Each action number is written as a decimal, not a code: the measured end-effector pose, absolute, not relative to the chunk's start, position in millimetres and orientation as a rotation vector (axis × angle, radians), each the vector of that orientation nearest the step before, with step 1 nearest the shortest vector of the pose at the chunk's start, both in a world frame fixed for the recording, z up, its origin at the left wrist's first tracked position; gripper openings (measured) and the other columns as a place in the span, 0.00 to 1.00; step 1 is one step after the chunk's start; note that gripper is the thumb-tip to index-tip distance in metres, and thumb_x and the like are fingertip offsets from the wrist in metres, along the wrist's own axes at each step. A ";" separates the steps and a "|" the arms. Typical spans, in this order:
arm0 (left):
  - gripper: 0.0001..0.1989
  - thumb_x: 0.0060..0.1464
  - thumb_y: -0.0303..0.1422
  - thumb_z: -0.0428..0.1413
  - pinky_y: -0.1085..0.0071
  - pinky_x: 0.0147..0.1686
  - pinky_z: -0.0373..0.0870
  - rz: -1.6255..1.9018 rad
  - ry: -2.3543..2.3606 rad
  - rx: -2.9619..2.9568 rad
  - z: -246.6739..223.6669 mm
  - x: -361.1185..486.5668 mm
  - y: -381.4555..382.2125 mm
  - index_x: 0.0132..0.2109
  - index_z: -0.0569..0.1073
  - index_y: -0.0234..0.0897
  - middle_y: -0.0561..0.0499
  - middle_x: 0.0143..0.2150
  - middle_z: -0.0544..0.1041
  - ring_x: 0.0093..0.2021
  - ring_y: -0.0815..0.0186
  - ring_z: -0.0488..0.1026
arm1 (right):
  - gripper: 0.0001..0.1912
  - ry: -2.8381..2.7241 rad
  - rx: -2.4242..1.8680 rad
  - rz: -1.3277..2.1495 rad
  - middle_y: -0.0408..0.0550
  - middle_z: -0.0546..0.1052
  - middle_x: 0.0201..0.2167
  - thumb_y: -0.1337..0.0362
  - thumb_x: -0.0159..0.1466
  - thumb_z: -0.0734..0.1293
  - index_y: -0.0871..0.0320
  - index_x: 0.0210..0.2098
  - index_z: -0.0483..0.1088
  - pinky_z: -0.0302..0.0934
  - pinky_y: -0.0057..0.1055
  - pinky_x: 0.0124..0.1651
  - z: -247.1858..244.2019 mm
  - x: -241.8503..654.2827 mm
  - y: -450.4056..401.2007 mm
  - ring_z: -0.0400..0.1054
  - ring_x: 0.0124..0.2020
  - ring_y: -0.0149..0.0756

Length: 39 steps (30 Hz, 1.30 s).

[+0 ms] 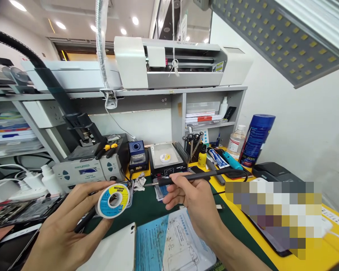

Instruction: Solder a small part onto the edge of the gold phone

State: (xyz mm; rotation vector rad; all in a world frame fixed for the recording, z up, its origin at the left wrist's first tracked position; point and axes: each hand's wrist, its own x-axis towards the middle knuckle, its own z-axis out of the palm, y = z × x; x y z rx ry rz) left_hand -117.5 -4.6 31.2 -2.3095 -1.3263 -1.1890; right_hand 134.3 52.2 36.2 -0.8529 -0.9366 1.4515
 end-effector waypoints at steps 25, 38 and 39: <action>0.17 0.61 0.24 0.56 0.63 0.50 0.69 -1.155 -1.285 -2.317 28.0 -119.4 -1.5 0.57 0.71 0.39 0.45 0.54 0.71 0.54 0.60 0.69 | 0.15 -0.952 -0.837 1.458 0.48 0.79 0.24 0.56 0.58 0.78 0.62 0.33 0.78 0.70 0.29 0.23 33.4 132.0 52.4 0.75 0.22 0.37; 0.16 0.61 0.24 0.55 0.65 0.49 0.71 -1.119 -1.256 -2.304 26.6 -121.4 -0.9 0.55 0.71 0.38 0.44 0.54 0.71 0.53 0.60 0.70 | 0.15 -0.965 -0.819 1.471 0.48 0.79 0.23 0.56 0.58 0.78 0.62 0.30 0.77 0.70 0.28 0.23 33.1 131.4 52.5 0.74 0.22 0.36; 0.16 0.61 0.24 0.55 0.65 0.48 0.71 -1.119 -1.253 -2.295 26.6 -121.2 -0.4 0.55 0.71 0.38 0.44 0.53 0.71 0.52 0.60 0.70 | 0.15 -0.966 -0.818 1.471 0.48 0.79 0.23 0.56 0.58 0.78 0.62 0.31 0.77 0.71 0.28 0.23 33.0 131.4 52.8 0.74 0.22 0.36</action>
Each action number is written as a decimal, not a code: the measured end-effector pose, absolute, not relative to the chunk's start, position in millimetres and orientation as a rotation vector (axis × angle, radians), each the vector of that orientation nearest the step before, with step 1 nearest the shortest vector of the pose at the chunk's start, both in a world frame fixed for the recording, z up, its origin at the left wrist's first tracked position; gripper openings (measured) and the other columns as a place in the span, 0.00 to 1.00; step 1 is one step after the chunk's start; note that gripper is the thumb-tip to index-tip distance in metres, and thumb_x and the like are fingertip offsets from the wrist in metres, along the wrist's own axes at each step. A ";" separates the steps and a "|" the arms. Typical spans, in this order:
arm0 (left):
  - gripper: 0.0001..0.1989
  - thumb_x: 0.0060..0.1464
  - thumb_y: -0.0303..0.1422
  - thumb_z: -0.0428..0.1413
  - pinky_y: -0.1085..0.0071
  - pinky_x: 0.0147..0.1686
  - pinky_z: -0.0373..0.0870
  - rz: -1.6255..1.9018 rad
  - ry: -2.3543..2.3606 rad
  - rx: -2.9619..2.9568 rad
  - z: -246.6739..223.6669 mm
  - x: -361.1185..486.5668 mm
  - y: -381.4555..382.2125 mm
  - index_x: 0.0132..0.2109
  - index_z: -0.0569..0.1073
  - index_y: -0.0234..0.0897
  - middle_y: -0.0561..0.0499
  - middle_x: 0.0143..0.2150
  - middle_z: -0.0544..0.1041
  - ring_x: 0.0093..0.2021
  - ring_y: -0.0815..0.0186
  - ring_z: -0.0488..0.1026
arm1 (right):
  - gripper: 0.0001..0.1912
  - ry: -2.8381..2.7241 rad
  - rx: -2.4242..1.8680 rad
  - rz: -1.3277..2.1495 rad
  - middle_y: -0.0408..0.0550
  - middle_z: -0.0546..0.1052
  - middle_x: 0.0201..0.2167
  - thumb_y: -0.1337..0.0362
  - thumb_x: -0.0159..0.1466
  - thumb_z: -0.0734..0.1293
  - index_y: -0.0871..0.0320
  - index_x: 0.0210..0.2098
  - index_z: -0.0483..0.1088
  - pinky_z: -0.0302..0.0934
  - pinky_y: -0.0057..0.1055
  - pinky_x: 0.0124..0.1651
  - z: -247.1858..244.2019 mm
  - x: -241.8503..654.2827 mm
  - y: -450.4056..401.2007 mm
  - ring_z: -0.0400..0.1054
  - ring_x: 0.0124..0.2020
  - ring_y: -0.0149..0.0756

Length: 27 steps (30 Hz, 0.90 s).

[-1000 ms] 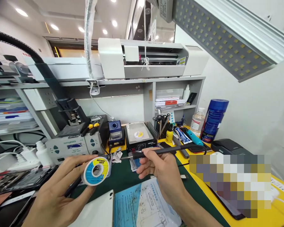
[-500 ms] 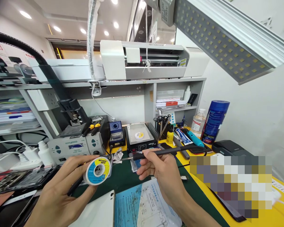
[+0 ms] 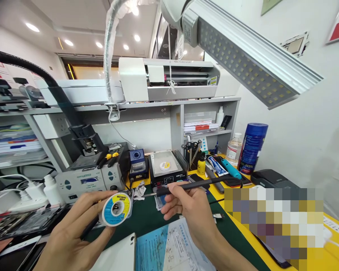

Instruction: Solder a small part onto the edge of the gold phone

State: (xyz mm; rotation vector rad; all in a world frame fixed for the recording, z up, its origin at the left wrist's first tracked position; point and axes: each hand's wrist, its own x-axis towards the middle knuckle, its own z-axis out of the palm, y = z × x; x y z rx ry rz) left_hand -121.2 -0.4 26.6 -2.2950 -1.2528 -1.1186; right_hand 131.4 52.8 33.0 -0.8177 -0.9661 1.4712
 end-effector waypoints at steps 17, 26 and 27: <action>0.15 0.61 0.24 0.54 0.63 0.46 0.76 -1.104 -1.257 -2.286 29.9 -118.3 0.5 0.54 0.72 0.39 0.42 0.51 0.73 0.51 0.57 0.72 | 0.15 -0.990 -0.846 1.462 0.48 0.78 0.23 0.56 0.59 0.76 0.62 0.32 0.77 0.70 0.30 0.24 33.1 130.1 50.5 0.75 0.23 0.37; 0.16 0.61 0.24 0.54 0.61 0.46 0.76 -1.106 -1.304 -2.297 24.4 -120.3 1.6 0.55 0.71 0.40 0.42 0.52 0.73 0.52 0.57 0.72 | 0.15 -0.983 -0.826 1.473 0.48 0.79 0.24 0.55 0.59 0.77 0.62 0.33 0.78 0.70 0.29 0.24 32.1 130.0 49.0 0.75 0.23 0.37; 0.16 0.62 0.24 0.54 0.61 0.47 0.76 -1.115 -1.303 -2.295 23.8 -120.5 1.6 0.56 0.71 0.41 0.42 0.53 0.73 0.52 0.57 0.71 | 0.15 -0.982 -0.825 1.471 0.48 0.79 0.24 0.55 0.59 0.77 0.63 0.33 0.78 0.70 0.29 0.24 32.1 129.8 49.1 0.75 0.23 0.37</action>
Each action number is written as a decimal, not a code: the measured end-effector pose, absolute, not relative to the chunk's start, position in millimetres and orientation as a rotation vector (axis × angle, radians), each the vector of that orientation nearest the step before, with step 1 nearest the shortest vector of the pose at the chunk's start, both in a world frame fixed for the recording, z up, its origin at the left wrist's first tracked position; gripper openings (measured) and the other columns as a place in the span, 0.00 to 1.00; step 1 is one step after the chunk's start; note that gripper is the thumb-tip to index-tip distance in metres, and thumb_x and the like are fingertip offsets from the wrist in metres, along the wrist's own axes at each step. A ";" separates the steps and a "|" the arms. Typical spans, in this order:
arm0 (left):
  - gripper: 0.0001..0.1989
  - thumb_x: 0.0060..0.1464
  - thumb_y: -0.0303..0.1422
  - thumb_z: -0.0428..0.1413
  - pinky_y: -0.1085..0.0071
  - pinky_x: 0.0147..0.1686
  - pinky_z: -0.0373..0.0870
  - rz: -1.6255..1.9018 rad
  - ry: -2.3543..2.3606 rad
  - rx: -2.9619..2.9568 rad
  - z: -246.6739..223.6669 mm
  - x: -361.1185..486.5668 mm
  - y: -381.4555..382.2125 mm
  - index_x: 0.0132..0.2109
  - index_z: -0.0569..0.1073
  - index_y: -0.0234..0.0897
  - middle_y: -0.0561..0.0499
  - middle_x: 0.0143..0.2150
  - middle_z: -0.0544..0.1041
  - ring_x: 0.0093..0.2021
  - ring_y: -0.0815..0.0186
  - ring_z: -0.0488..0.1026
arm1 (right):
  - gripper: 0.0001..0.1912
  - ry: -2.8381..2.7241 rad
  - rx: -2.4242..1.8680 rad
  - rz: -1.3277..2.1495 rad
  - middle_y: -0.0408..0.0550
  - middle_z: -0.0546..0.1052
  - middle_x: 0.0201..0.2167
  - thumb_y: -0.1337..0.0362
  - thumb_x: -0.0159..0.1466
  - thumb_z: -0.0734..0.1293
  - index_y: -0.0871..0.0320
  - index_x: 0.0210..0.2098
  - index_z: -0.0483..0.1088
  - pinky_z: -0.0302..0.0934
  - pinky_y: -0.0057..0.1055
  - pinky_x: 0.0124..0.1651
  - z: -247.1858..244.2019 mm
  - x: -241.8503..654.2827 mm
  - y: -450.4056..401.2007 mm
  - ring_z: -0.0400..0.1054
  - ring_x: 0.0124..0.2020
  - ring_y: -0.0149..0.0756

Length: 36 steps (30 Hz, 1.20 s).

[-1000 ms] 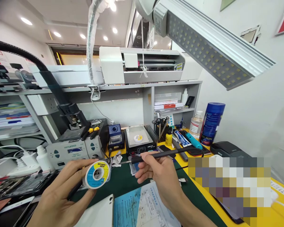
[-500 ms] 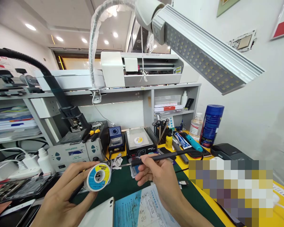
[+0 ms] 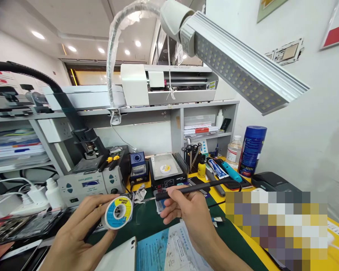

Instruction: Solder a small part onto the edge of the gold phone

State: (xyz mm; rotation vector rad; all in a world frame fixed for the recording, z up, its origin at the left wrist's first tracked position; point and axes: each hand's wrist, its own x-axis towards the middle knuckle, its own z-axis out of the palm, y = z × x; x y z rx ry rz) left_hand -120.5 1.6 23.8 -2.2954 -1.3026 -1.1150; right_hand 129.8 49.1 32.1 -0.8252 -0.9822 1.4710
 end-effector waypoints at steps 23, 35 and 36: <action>0.15 0.61 0.26 0.55 0.64 0.45 0.77 -1.071 -1.286 -2.285 21.8 -121.1 2.3 0.54 0.71 0.41 0.43 0.52 0.74 0.52 0.57 0.73 | 0.15 -1.007 -0.849 1.471 0.48 0.78 0.24 0.55 0.60 0.76 0.61 0.32 0.75 0.71 0.29 0.24 33.3 127.2 47.8 0.75 0.23 0.37; 0.18 0.60 0.29 0.58 0.65 0.42 0.80 -0.999 -1.272 -2.243 17.0 -129.5 8.8 0.57 0.71 0.44 0.43 0.53 0.77 0.50 0.56 0.77 | 0.16 -0.996 -0.818 1.492 0.47 0.78 0.23 0.54 0.61 0.75 0.62 0.32 0.74 0.71 0.29 0.24 32.6 124.4 48.6 0.75 0.22 0.36; 0.19 0.60 0.29 0.58 0.64 0.43 0.80 -0.991 -1.270 -2.245 16.3 -130.6 9.2 0.57 0.71 0.44 0.43 0.53 0.77 0.50 0.55 0.78 | 0.16 -0.995 -0.817 1.493 0.47 0.78 0.23 0.54 0.61 0.75 0.62 0.32 0.75 0.70 0.29 0.24 32.3 124.3 48.8 0.75 0.22 0.36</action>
